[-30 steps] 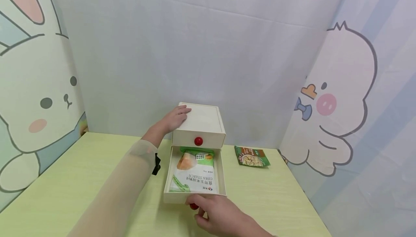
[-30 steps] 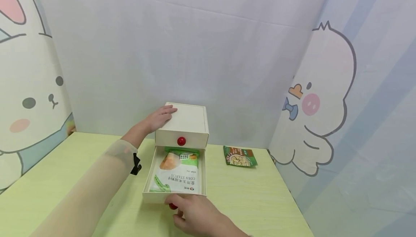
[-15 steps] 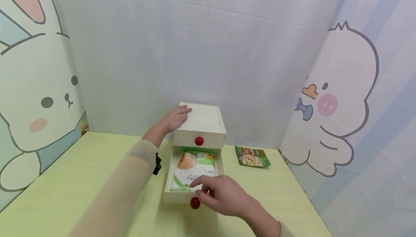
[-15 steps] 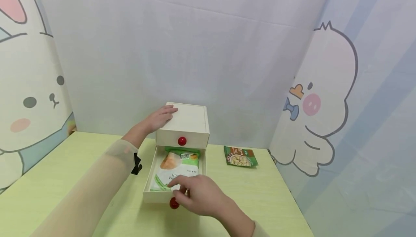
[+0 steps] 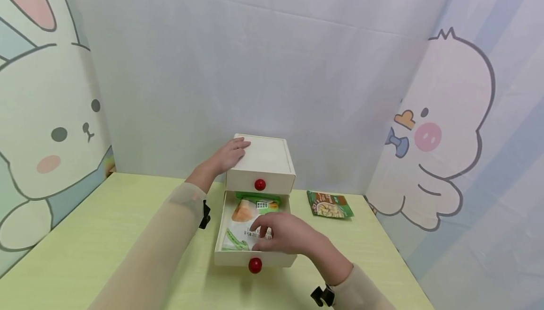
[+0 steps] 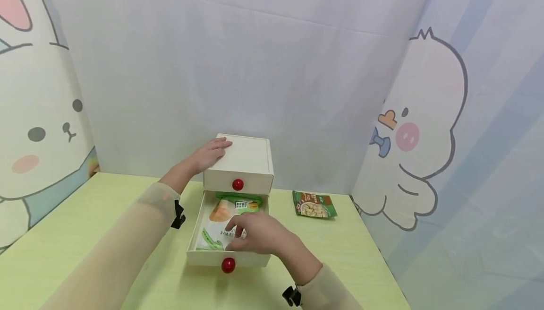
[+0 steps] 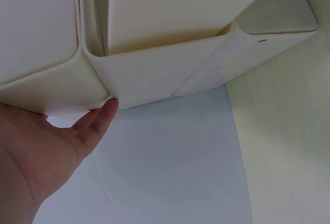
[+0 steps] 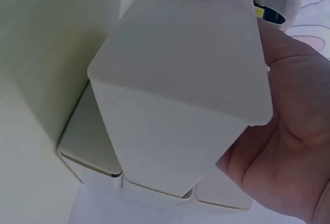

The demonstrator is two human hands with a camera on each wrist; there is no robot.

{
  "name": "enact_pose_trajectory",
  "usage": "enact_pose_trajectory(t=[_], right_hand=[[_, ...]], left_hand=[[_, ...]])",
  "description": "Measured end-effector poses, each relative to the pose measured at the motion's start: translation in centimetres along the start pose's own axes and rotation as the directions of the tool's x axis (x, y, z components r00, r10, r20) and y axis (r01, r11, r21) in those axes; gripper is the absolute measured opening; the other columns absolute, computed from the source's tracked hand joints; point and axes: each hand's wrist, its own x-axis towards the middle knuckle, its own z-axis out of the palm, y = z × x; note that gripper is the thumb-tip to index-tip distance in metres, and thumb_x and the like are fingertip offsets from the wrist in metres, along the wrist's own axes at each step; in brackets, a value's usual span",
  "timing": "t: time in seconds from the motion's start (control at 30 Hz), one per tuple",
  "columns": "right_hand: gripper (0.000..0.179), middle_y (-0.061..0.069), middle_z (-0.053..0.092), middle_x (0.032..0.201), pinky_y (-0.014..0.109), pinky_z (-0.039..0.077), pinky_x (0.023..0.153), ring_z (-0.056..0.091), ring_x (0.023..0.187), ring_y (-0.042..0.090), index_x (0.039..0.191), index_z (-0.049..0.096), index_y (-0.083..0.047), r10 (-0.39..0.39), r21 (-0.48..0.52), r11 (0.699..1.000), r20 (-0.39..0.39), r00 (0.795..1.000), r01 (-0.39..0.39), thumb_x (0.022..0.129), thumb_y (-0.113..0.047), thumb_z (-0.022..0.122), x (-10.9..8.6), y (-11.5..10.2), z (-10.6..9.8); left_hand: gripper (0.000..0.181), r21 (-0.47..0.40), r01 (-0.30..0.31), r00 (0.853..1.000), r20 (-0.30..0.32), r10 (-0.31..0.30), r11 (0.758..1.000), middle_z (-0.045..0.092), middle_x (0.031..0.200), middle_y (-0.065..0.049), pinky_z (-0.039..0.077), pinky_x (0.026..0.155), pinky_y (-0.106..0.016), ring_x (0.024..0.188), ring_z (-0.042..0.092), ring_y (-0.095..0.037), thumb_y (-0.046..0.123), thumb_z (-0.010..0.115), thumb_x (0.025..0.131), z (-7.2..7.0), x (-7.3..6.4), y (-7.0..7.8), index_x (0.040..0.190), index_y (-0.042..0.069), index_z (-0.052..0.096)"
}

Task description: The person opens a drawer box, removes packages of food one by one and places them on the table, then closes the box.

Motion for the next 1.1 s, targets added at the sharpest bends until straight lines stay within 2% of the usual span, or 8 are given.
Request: enact_pose_trajectory(t=[0.2,0.4,0.57,0.7,0.83,0.93,1.03,1.1], right_hand=[[0.037,-0.011,0.070,0.104,0.023,0.056,0.083,0.060,0.088,0.001,0.125,0.077,-0.026,0.045,-0.118,0.992,0.052,0.998,-0.039,0.092,-0.037,0.091,1.1,0.6,0.9],[0.045,-0.008,0.064,0.106,0.023,0.056,0.081,0.057,0.087,0.002,0.130,0.073,-0.030,0.060,-0.211,0.977,0.066,0.996,-0.045,0.090,-0.036,0.093,1.1,0.7,1.1],[0.032,-0.012,0.066,0.100,0.021,0.052,0.075,0.056,0.082,0.000,0.123,0.076,-0.027,0.009,-0.240,0.971,0.043,0.999,0.002,0.095,-0.041,0.086,1.2,1.2,1.3],[0.017,-0.014,0.069,0.094,0.017,0.047,0.067,0.053,0.076,-0.002,0.114,0.082,-0.023,-0.089,-0.270,0.959,-0.002,0.996,0.085,0.100,-0.032,0.077,1.2,1.7,1.3],[0.010,-0.012,0.071,0.090,0.016,0.042,0.062,0.050,0.070,-0.001,0.102,0.080,-0.022,-0.187,-0.324,0.933,-0.065,0.980,0.156,0.104,-0.024,0.071,1.1,2.0,1.2],[0.015,-0.012,0.067,0.083,0.016,0.036,0.058,0.045,0.065,-0.001,0.090,0.073,-0.023,-0.237,-0.372,0.911,-0.126,0.963,0.175,0.105,-0.023,0.070,0.8,2.0,0.9],[0.016,-0.013,0.064,0.078,0.014,0.032,0.054,0.041,0.061,-0.002,0.087,0.071,-0.023,-0.294,-0.420,0.888,-0.203,0.934,0.188,0.103,-0.023,0.072,0.6,1.8,0.7],[0.013,-0.013,0.066,0.078,0.012,0.032,0.054,0.041,0.060,-0.004,0.088,0.073,-0.023,-0.339,-0.449,0.871,-0.255,0.906,0.200,0.101,-0.022,0.075,0.4,1.7,0.5]], left_hand=[[0.058,0.011,-0.001,1.000,-0.001,0.001,1.000,0.018,0.185,-0.015,0.011,0.139,-0.064,0.172,0.008,-0.042,0.027,0.032,0.117,0.0,0.0,0.0,0.171,0.008,0.039],[0.059,0.015,-0.001,1.000,-0.009,0.001,1.000,0.018,0.184,-0.017,0.013,0.138,-0.064,0.172,0.009,-0.043,0.028,0.030,0.116,0.1,0.0,0.0,0.171,0.007,0.039],[0.059,0.013,0.005,1.000,-0.006,-0.005,1.000,0.018,0.185,-0.016,0.012,0.138,-0.064,0.172,0.008,-0.042,0.028,0.031,0.116,0.0,0.0,0.0,0.171,0.008,0.039],[0.058,0.009,0.010,1.000,-0.003,-0.010,1.000,0.017,0.185,-0.015,0.011,0.138,-0.064,0.173,0.007,-0.042,0.029,0.031,0.117,0.1,-0.1,0.0,0.171,0.009,0.039],[0.058,0.005,0.011,1.000,-0.002,-0.011,1.000,0.016,0.185,-0.015,0.011,0.138,-0.065,0.172,0.007,-0.042,0.029,0.031,0.117,0.1,-0.1,-0.1,0.171,0.009,0.038],[0.058,0.001,0.008,1.000,-0.005,-0.008,1.000,0.017,0.185,-0.015,0.011,0.139,-0.064,0.172,0.007,-0.042,0.028,0.031,0.117,0.1,-0.1,0.0,0.171,0.008,0.039],[0.058,0.000,0.000,1.000,-0.004,0.000,1.000,0.017,0.185,-0.015,0.011,0.139,-0.063,0.172,0.007,-0.042,0.027,0.031,0.117,0.1,-0.2,0.0,0.171,0.008,0.039],[0.058,0.003,-0.004,1.000,-0.003,0.004,1.000,0.017,0.185,-0.016,0.011,0.139,-0.063,0.172,0.008,-0.043,0.027,0.030,0.117,0.1,-0.2,0.0,0.171,0.007,0.039]])
